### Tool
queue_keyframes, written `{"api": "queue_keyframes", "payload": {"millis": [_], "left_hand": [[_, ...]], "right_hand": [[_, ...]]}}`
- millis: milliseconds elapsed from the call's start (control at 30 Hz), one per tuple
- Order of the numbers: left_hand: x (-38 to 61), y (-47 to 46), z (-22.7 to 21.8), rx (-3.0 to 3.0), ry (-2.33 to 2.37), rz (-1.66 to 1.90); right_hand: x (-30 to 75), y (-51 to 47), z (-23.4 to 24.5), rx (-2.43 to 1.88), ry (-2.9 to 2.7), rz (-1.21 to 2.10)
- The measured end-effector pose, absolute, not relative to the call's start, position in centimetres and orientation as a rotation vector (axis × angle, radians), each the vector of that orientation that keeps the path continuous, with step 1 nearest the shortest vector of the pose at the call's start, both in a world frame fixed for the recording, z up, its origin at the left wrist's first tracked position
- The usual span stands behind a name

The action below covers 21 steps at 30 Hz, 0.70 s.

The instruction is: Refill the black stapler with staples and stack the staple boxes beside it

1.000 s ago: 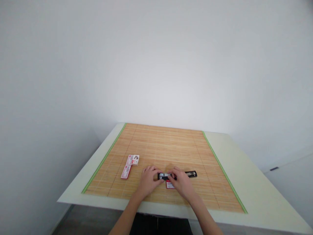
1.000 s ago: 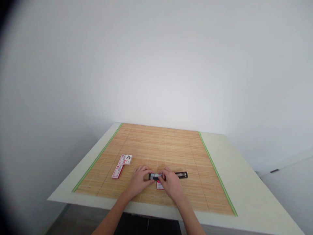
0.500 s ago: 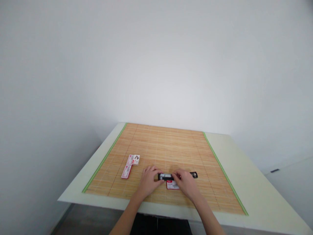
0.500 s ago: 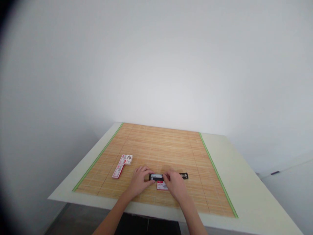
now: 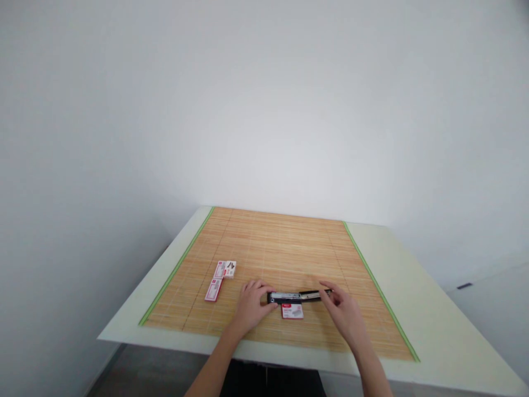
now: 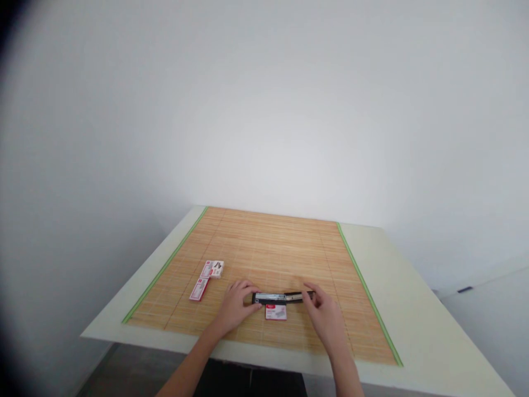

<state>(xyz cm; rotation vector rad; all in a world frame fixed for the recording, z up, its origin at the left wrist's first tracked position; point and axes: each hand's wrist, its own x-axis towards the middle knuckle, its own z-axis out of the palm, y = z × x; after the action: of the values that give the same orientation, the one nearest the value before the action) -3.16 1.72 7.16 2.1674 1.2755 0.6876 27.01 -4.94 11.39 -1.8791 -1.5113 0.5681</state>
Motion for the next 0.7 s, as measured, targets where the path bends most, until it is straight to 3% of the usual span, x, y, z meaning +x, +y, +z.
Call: {"api": "queue_keyframes", "payload": {"millis": [100, 267, 533, 700], "left_hand": [[-3.2, 1.7, 7.2, 2.167, 1.274, 0.681], [-3.1, 1.7, 7.1, 2.161, 1.274, 0.695], [-3.1, 1.6, 7.3, 2.176, 1.285, 0.671], [-3.1, 1.5, 7.4, 2.176, 1.299, 0.659]], "right_hand": [[30.1, -5.5, 10.5, -1.911, -1.301, 0.676], [30.0, -4.4, 10.2, -1.608, -1.292, 1.048], [23.0, -1.1, 16.2, -1.569, -1.834, 0.835], [17.4, 0.0, 16.0, -1.630, -2.203, 0.615]]}}
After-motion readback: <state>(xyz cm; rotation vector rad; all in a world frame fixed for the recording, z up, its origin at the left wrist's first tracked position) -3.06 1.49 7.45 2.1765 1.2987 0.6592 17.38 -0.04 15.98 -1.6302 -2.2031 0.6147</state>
